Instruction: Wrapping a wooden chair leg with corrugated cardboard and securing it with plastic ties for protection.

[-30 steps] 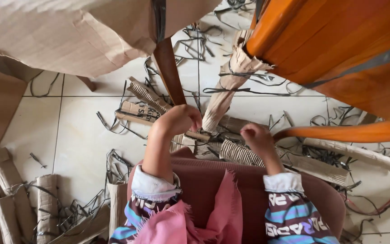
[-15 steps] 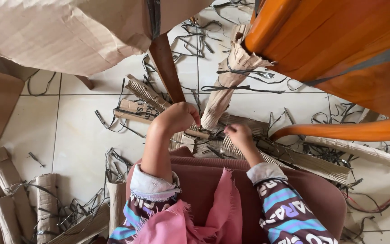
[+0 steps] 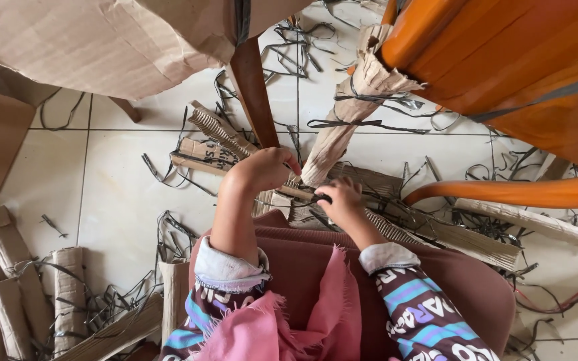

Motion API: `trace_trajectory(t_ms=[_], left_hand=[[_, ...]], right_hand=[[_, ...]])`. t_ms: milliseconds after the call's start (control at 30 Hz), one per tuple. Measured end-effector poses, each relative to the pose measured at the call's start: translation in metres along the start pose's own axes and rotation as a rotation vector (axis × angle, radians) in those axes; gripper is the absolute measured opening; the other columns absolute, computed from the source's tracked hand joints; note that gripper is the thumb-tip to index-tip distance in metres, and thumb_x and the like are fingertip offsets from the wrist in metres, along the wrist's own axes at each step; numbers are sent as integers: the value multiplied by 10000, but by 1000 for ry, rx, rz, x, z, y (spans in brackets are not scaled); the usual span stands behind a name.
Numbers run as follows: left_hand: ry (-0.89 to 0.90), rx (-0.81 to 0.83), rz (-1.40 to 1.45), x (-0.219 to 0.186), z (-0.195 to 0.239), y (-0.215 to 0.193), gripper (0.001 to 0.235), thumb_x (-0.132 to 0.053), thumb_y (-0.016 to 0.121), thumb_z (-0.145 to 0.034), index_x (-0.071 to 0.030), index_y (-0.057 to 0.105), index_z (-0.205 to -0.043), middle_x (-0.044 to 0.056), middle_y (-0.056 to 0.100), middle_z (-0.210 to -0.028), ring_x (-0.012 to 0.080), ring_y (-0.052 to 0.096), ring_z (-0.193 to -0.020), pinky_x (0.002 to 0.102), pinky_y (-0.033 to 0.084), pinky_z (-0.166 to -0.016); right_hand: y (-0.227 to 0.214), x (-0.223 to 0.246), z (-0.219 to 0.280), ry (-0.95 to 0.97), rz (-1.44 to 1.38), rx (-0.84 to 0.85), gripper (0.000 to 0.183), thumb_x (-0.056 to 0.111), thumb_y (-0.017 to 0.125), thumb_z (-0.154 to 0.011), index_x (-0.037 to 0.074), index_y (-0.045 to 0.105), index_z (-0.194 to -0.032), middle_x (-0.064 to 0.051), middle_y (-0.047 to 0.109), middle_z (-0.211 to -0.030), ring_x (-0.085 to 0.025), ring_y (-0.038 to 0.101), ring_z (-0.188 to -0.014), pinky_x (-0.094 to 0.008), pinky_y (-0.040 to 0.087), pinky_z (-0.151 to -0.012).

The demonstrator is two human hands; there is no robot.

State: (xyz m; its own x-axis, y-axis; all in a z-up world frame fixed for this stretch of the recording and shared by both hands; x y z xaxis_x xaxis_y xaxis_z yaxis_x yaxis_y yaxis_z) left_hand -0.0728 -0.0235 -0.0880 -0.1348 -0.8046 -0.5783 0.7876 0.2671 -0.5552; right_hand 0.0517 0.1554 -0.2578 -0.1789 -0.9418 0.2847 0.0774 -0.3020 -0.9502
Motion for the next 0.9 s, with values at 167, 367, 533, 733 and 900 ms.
trace_trajectory(t_ms=[167, 367, 533, 733, 900], left_hand=[[-7, 26, 3, 5, -6, 4, 537, -72, 440, -678, -328, 792, -993, 94, 750, -778, 313, 730, -937, 372, 554, -813], [-7, -63, 8, 17, -11, -5, 549, -37, 441, -719, -301, 794, -1046, 149, 756, -892, 348, 720, -940, 393, 550, -829], [-15, -57, 45, 18, -12, -3, 557, -29, 446, -725, -301, 769, -1088, 117, 683, -776, 324, 683, -789, 378, 523, -705], [-37, -56, 76, 15, -5, -7, 585, -17, 431, -691, -285, 748, -1103, 94, 625, -755, 285, 665, -777, 355, 498, -671], [-32, -80, 93, 19, -4, -8, 475, -85, 481, -773, -269, 752, -1116, 119, 709, -890, 310, 706, -877, 393, 524, -740]], right_hand=[[24, 0, -1, -104, 16, -21, 84, 363, 794, -807, 306, 761, -859, 40, 640, -904, -198, 585, -1023, -407, 422, -951], [38, -33, -13, 115, -409, -41, 126, 331, 797, -813, 266, 760, -915, 20, 732, -933, -222, 706, -975, -403, 551, -881], [25, 2, -2, 78, -137, 102, 156, 441, 780, -790, 332, 777, -901, 32, 692, -988, -244, 618, -1074, -482, 406, -993], [50, -8, -9, 148, -406, 52, 116, 439, 792, -789, 363, 799, -877, 43, 767, -942, -208, 710, -1019, -349, 538, -895], [-20, -27, 5, 373, -969, 76, 185, 259, 755, -855, 107, 784, -957, -96, 753, -812, -224, 709, -784, -328, 505, -690]])
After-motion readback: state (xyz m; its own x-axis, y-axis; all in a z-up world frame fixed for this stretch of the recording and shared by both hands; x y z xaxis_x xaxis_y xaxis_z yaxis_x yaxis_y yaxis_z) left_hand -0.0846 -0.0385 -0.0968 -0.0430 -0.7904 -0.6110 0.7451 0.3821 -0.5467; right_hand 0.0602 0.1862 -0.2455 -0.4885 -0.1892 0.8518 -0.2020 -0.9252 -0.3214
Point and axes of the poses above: each hand's wrist, its own z-axis away from the middle knuckle, its own y-axis out of the palm, x = y × z, the point moved 5 cm from there along -z, towards the middle knuckle
